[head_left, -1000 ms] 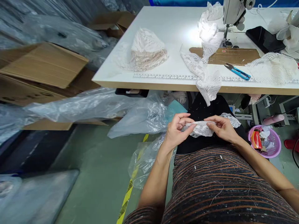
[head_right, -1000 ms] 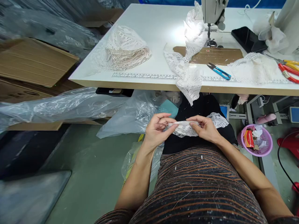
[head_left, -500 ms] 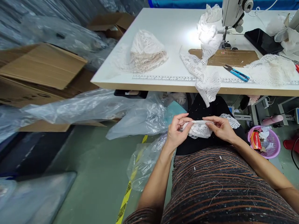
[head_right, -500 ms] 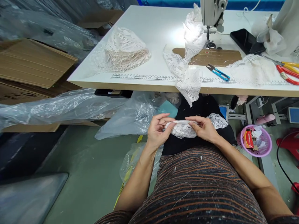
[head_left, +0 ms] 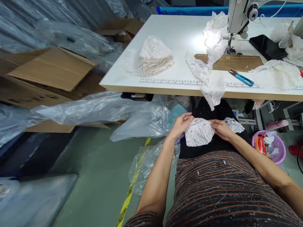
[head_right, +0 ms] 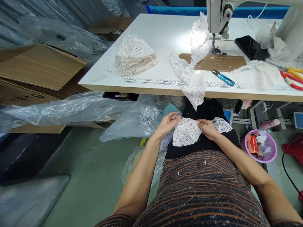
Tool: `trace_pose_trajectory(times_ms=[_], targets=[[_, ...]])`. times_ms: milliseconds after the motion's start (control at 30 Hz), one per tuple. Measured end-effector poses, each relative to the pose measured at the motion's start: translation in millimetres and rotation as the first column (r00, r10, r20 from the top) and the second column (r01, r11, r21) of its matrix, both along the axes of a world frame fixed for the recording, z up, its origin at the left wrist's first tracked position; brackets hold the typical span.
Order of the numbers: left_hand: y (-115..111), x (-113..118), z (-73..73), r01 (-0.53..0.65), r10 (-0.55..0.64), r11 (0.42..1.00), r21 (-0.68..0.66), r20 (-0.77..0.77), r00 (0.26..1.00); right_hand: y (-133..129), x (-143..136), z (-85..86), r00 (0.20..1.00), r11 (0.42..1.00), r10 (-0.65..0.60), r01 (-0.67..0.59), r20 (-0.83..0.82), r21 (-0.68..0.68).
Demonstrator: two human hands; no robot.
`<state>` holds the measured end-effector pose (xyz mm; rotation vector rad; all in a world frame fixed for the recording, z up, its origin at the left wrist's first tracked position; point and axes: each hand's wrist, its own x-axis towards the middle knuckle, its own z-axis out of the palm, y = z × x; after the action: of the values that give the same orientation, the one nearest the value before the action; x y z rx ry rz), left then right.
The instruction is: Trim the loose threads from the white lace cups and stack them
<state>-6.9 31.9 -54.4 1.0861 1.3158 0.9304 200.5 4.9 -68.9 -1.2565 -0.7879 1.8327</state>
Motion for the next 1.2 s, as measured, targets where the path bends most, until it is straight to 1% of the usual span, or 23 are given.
trace_pose_trajectory(times_ms=[100,200,400,533,600,633,667,700,733,767,800,833,867,900,933,967,1000,1033,1067,1133,1200], targets=[[-5,-7,-15.0,-0.056,0.058,0.997,-0.043,0.044,0.997,0,3,-6.6,1.0,1.0,0.0,-0.001,-0.028,-0.03],[-16,-15,-19.7,-0.084,0.088,0.994,-0.072,0.058,0.994,-1,4,-6.9,0.999,0.998,-0.005,0.002,-0.049,-0.055],[-29,-27,-14.6,-0.078,0.087,0.989,-0.129,0.061,0.994,0,4,-4.3,0.999,0.998,-0.004,0.0,-0.051,-0.063],[-35,-34,-9.5,-0.078,0.091,0.982,-0.17,0.071,0.993,2,7,-5.0,1.0,0.999,0.022,-0.022,-0.011,-0.043],[-38,-38,-7.8,-0.086,0.101,0.98,-0.179,0.078,0.992,1,11,-2.2,0.999,0.999,0.03,-0.029,0.024,-0.028],[-38,-40,-7.3,-0.087,0.103,0.979,-0.182,0.083,0.991,-1,13,2.2,0.997,0.999,0.035,-0.035,0.074,0.005],[-39,-42,-6.8,-0.085,0.103,0.979,-0.187,0.09,0.991,-4,17,9.5,0.988,0.996,0.045,-0.055,0.151,0.064],[-40,-44,-6.5,-0.082,0.102,0.978,-0.192,0.096,0.99,-8,21,20.2,0.968,0.984,0.056,-0.095,0.243,0.152],[-40,-46,-6.3,-0.077,0.098,0.978,-0.195,0.101,0.99,-12,26,34.4,0.932,0.951,0.058,-0.16,0.356,0.265],[-41,-47,-6.0,-0.071,0.092,0.979,-0.193,0.104,0.99,-15,31,51.5,0.893,0.89,0.06,-0.251,0.447,0.381],[-41,-48,-5.6,-0.066,0.086,0.981,-0.185,0.101,0.991,-17,37,70.7,0.868,0.81,0.043,-0.32,0.494,0.492],[-40,-49,-5.1,-0.064,0.08,0.984,-0.167,0.093,0.992,-18,43,90.7,0.848,0.716,-0.009,-0.365,0.53,0.595],[-39,-49,-4.4,-0.06,0.071,0.988,-0.141,0.08,0.994,-15,50,110.0,0.832,0.623,-0.098,-0.376,0.546,0.686],[-38,-49,-3.4,-0.055,0.062,0.992,-0.111,0.064,0.996,-9,56,127.2,0.809,0.525,-0.235,-0.36,0.539,0.771],[-35,-48,-2.2,-0.049,0.053,0.995,-0.081,0.046,0.998,0,63,141.2,0.761,0.421,-0.402,-0.34,0.509,0.841],[-33,-47,-0.8,-0.042,0.044,0.998,-0.053,0.028,0.999,11,69,151.4,0.687,0.344,-0.557,-0.32,0.466,0.883],[-29,-44,0.8,-0.034,0.034,0.999,-0.026,0.011,0.999,25,76,157.6,0.602,0.307,-0.66,-0.33,0.449,0.893],[-25,-41,2.4,-0.023,0.023,1.0,0.0,-0.004,1.0,39,82,160.1,0.533,0.298,-0.708,-0.369,0.463,0.88],[-21,-38,3.9,-0.014,0.014,1.0,0.028,-0.016,1.0,52,87,159.6,0.487,0.334,-0.705,-0.414,0.516,0.847],[-13,-31,5.8,0.002,0.002,0.996,0.088,-0.042,0.999,75,95,153.2,0.425,0.407,-0.656,-0.496,0.624,0.767],[-8,-26,5.3,0.006,0.005,0.991,0.136,-0.081,0.997,86,98,145.7,0.385,0.453,-0.616,-0.54,0.687,0.709]])
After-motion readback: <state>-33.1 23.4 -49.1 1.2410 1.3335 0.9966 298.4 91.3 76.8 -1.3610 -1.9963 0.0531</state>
